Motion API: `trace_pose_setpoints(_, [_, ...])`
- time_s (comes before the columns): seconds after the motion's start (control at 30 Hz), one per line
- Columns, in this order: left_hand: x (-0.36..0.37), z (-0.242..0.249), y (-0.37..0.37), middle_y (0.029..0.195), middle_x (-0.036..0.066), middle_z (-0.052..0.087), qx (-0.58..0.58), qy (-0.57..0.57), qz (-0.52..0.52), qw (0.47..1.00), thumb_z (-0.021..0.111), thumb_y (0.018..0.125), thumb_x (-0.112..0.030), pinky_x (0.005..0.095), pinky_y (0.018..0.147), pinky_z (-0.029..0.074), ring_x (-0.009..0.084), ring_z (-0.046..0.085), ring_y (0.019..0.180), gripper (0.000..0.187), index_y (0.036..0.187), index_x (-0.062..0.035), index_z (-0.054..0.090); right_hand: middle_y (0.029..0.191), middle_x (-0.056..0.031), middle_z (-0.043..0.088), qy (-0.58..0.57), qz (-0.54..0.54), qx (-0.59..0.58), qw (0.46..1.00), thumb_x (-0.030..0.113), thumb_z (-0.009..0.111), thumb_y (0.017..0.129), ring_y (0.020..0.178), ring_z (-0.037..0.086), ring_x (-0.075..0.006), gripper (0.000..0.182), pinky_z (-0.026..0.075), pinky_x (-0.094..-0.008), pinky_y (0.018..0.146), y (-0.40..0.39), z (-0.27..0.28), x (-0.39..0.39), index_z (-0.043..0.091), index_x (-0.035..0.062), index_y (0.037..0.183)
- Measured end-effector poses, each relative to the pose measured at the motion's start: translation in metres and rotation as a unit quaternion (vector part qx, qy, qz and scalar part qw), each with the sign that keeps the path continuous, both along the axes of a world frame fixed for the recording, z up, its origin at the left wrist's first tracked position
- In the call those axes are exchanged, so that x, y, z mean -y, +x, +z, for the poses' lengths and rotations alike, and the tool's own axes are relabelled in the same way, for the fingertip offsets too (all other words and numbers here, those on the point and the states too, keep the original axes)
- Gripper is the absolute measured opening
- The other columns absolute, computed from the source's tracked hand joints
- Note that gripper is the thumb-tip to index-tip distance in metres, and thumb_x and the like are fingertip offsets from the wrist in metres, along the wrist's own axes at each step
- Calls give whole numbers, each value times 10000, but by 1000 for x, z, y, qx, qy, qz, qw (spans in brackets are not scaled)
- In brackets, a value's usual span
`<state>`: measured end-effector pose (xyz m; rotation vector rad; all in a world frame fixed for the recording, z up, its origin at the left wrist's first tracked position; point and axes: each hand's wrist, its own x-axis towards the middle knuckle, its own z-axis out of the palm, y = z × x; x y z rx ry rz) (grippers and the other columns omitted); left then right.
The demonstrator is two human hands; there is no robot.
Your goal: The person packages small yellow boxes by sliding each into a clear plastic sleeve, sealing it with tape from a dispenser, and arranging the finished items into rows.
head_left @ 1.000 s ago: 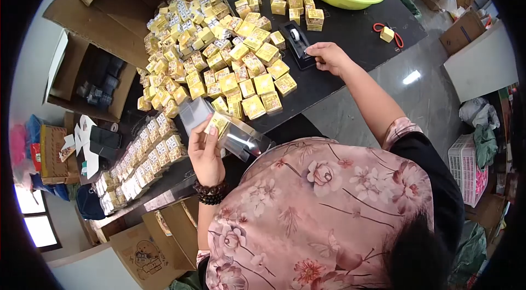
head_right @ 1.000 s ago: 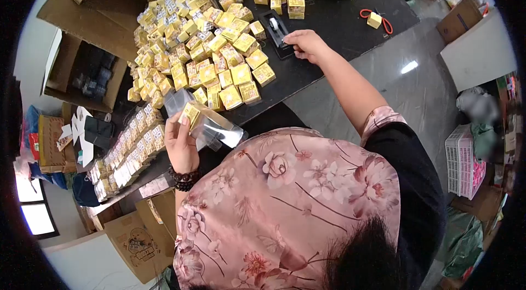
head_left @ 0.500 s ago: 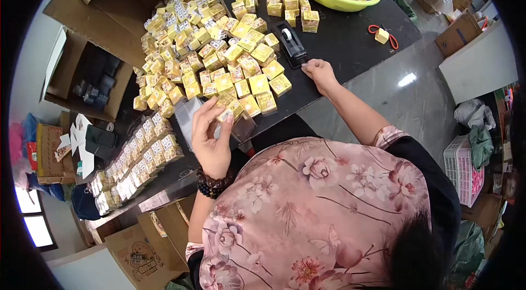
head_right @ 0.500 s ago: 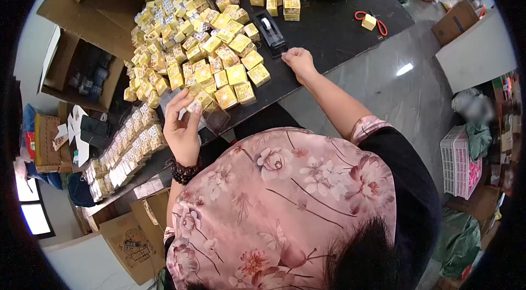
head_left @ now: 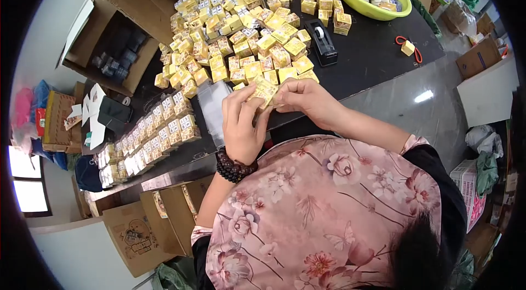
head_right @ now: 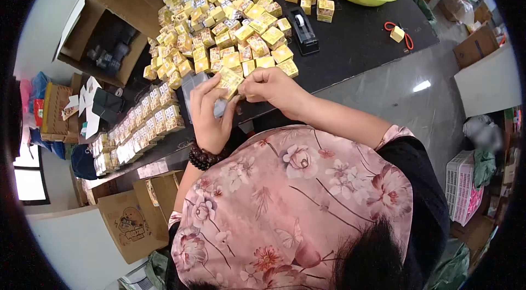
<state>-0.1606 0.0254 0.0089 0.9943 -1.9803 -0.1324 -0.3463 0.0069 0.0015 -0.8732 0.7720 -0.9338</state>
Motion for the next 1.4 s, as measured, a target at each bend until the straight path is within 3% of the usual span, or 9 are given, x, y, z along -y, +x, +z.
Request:
trace_pose_setpoints(0.17, [-7, 7, 6, 1184, 130, 539, 66, -12, -1, 998, 741, 726, 6, 386, 868, 451, 337, 534, 1003, 409, 1112, -94, 652, 823, -14, 643, 0, 14, -38, 999, 182, 687, 885, 723, 551, -57, 191, 445, -221, 691, 6, -8, 2, 676, -3, 840])
trace_pose_setpoints(0.37, [-11, -11, 8, 1144, 95, 518, -27, 126, 3, 992, 718, 803, -5, 314, 788, 459, 196, 518, 940, 379, 1165, -104, 661, 635, -59, 506, -316, -46, -333, 887, 307, 749, 826, 596, 510, -165, 388, 404, -324, 542, 7, -18, 6, 559, 22, 645])
trace_pose_setpoints(0.43, [-12, -28, 10, 1140, 75, 509, -204, 303, -13, 931, 694, 844, -12, 263, 788, 459, 138, 512, 975, 337, 1173, -70, 643, 659, -73, 510, -348, -11, -368, 862, 315, 759, 811, 608, 516, -198, 388, 413, -329, 559, 5, -31, 15, 554, 24, 655])
trace_pose_setpoints(0.57, [-12, -53, 25, 1154, 81, 522, -270, 304, -18, 913, 650, 887, -8, 242, 868, 460, 138, 556, 1012, 292, 1169, -9, 572, 818, -85, 535, -451, 11, -351, 821, 242, 747, 811, 793, 538, -237, 275, 443, -335, 702, -14, -37, 47, 565, 36, 806])
trace_pose_setpoints(0.7, [-29, -69, 57, 1168, 88, 576, -407, 452, -71, 790, 598, 917, 9, 264, 871, 462, 131, 566, 1007, 286, 1160, -24, 451, 959, -151, 564, -425, -213, -506, 720, 262, 700, 816, 923, 553, -331, 283, 458, -426, 795, -51, -64, 121, 584, 25, 919])
trace_pose_setpoints(0.9, [-56, -49, 108, 1165, 84, 563, -227, 611, -171, 738, 597, 808, 156, 280, 896, 462, 146, 571, 1016, 758, 1463, -67, 287, 1181, -218, 524, -341, -33, -579, 740, 189, 665, 792, 1143, 512, -393, 467, 444, -422, 944, -59, -58, 147, 513, 29, 1203])
trace_pose_setpoints(1.1, [-57, -51, 132, 1262, 123, 536, -282, 624, -248, 685, 617, 773, 169, 303, 925, 472, 176, 558, 1124, 600, 1289, -24, 381, 984, -169, 611, -502, -41, -508, 699, 80, 570, 816, 1031, 540, -373, 212, 448, -430, 896, -7, -33, 192, 629, 20, 1011])
trace_pose_setpoints(1.17, [-54, -45, 121, 1217, 169, 575, -389, 611, -246, 644, 638, 730, 189, 339, 924, 492, 219, 561, 1156, 596, 1183, -58, 338, 983, -151, 643, -522, 33, -573, 631, 67, 571, 810, 1035, 550, -352, 172, 439, -448, 901, 18, -45, 231, 657, 34, 954])
trace_pose_setpoints(1.4, [-48, -46, 114, 1307, 243, 504, -438, 574, -222, 655, 627, 786, 81, 419, 997, 442, 330, 526, 1205, 731, 1401, -94, 272, 1107, -138, 658, -546, 211, -692, 423, 3, 641, 725, 1287, 425, -337, 349, 197, -561, 1129, 58, -76, 323, 679, 106, 1056])
